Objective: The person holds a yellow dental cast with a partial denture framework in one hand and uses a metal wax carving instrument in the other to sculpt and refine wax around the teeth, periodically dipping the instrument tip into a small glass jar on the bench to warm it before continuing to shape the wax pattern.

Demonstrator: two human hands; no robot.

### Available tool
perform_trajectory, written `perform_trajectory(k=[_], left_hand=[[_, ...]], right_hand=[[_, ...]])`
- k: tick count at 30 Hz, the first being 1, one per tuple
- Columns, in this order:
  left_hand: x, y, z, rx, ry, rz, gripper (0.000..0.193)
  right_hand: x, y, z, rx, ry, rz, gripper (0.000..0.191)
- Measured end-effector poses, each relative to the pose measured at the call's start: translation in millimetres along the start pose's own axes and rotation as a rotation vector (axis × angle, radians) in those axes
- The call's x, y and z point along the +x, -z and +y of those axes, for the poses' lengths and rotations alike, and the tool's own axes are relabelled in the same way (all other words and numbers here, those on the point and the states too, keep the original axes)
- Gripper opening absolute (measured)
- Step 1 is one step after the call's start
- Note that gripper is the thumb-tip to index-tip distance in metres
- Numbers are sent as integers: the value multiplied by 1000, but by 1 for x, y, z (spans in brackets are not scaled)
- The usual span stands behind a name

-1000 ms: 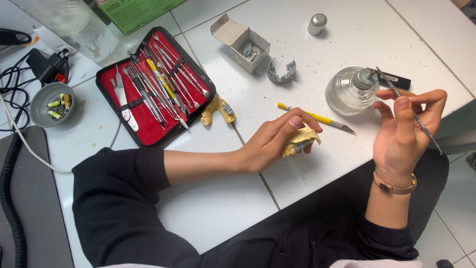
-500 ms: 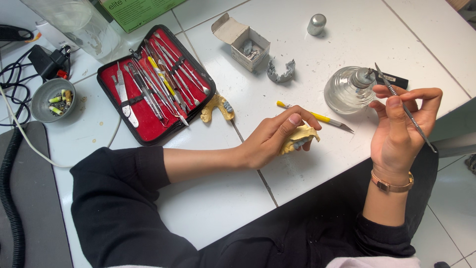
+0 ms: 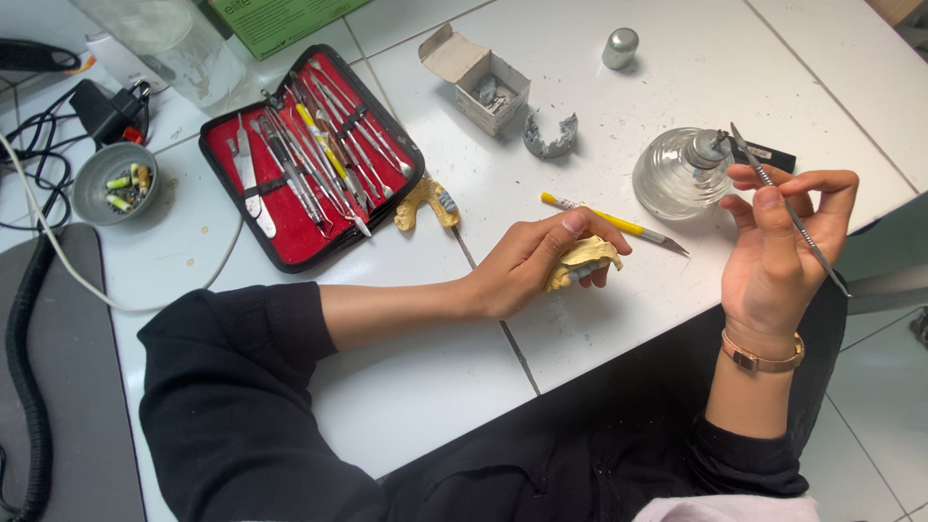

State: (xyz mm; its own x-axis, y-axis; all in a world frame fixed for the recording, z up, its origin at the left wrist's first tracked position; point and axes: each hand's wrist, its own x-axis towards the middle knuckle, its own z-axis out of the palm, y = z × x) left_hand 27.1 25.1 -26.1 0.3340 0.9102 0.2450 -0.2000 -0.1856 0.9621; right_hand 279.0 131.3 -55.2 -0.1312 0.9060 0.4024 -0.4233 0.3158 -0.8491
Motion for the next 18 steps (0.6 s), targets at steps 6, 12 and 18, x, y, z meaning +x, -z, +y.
perform_trajectory(k=[6,12,18], left_hand=[[-2,-3,0,21,2,35,61],[-3,-4,2,4,-6,60,58],[-4,-1,-1,62,-22,61,58]], right_hand=[[-5,2,4,-1,37,19,25],[-22,-26,-8,14,98,-73,22],[-47,-57,-5,124,88,-252,18]])
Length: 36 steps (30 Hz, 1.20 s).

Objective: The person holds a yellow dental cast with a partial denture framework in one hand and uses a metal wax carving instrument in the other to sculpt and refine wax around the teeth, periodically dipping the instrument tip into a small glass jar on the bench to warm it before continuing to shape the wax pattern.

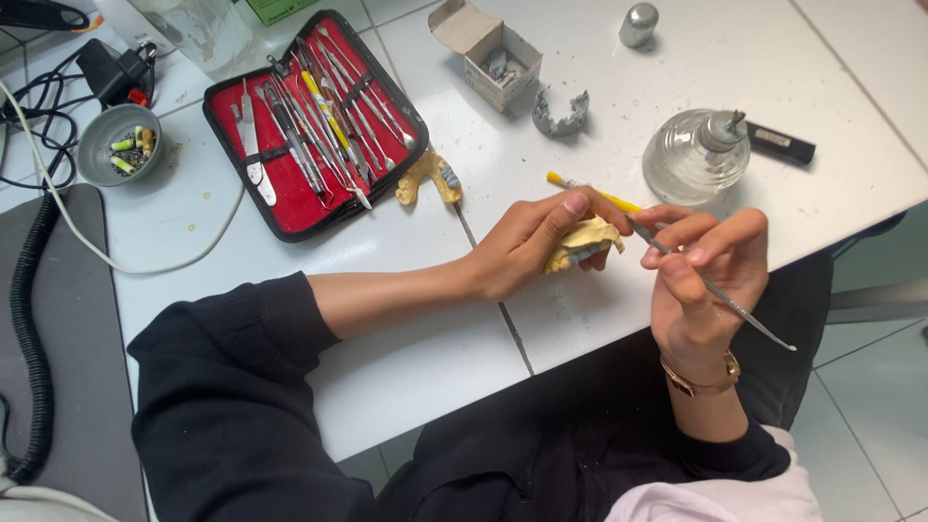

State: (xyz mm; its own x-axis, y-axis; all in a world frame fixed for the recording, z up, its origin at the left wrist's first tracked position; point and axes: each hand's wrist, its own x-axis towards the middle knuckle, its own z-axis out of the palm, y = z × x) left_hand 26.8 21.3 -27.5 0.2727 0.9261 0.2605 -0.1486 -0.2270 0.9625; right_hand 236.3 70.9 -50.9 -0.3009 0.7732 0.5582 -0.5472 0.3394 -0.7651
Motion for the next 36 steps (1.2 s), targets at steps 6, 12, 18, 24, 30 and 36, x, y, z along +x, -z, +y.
perform_trajectory(k=[6,12,18,24,30,36], left_hand=[[0,1,-8,-87,13,-1,58],[4,2,-13,-39,32,9,60],[8,-1,-14,-75,47,36,58],[6,-3,-12,-52,6,69,60],[0,-4,-10,-52,13,74,59],[0,-4,-4,-64,13,57,60]], right_hand=[[1,5,1,15,1,-121,15],[-4,8,3,-57,14,-149,21],[-6,13,5,-38,-33,-133,20],[-1,15,4,-39,-42,-197,21],[-3,11,1,-5,-79,-190,19],[-2,5,-3,-11,-55,-187,19]])
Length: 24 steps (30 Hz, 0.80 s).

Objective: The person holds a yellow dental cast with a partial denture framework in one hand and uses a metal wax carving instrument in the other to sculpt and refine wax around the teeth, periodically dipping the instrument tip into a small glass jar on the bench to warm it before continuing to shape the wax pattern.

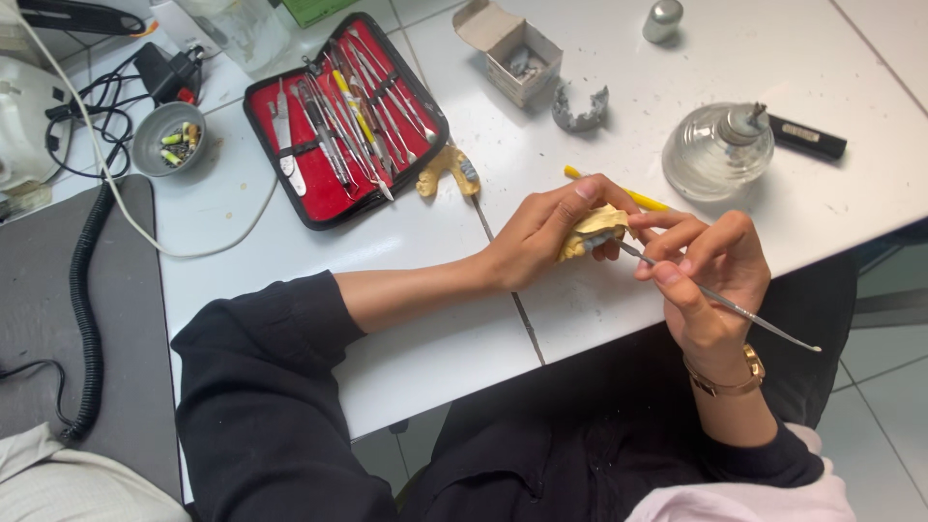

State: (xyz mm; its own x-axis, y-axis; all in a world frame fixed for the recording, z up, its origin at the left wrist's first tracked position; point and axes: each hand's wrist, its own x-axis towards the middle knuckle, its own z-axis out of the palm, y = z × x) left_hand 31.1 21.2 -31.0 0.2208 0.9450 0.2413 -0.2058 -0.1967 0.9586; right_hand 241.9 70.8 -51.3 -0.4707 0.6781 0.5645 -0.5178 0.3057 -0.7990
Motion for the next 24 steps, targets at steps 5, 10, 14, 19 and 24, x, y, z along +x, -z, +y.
perform_trajectory(k=[5,10,14,19,24], left_hand=[[-4,-2,3,-5,44,15,58],[-4,-2,6,23,19,-8,59],[-4,0,6,-7,-11,-28,57],[-9,1,0,-46,36,-18,58],[-7,-1,2,-24,33,-11,57]], right_hand=[[0,-3,-1,-50,18,27,19],[-2,-6,-2,-84,-12,94,18],[-1,-6,-3,-111,9,88,18],[-6,-8,-3,-65,-21,79,16],[-1,-4,-2,-44,-36,91,16]])
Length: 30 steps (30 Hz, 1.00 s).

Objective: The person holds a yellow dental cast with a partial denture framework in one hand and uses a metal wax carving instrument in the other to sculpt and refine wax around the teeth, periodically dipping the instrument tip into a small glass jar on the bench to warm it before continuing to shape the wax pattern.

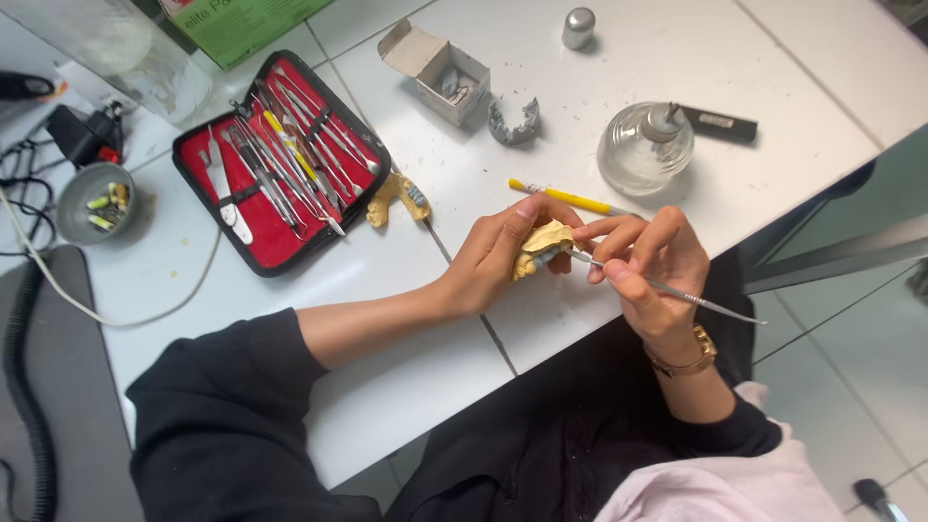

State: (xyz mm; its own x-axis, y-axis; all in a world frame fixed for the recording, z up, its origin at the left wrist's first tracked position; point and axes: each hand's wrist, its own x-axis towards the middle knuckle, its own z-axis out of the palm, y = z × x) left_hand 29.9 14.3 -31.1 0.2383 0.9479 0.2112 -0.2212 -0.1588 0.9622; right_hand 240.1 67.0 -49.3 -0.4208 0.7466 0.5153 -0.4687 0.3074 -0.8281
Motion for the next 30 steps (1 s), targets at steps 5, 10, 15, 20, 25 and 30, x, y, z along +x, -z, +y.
perform_trajectory(k=[5,10,15,20,25,30], left_hand=[[4,-3,7,14,24,15,57],[3,-2,7,45,49,-10,59],[-1,3,5,80,-10,-55,60],[2,3,9,90,-8,-62,60],[3,2,9,102,-6,-53,59],[1,3,5,110,2,-53,59]], right_hand=[[5,3,1,6,65,-51,17],[-4,5,-2,-36,7,-19,19],[-11,4,-1,-111,43,-35,19],[-6,3,-1,-121,60,-58,20],[-3,4,-3,-123,26,-81,20],[-6,4,-4,-189,70,-83,20]])
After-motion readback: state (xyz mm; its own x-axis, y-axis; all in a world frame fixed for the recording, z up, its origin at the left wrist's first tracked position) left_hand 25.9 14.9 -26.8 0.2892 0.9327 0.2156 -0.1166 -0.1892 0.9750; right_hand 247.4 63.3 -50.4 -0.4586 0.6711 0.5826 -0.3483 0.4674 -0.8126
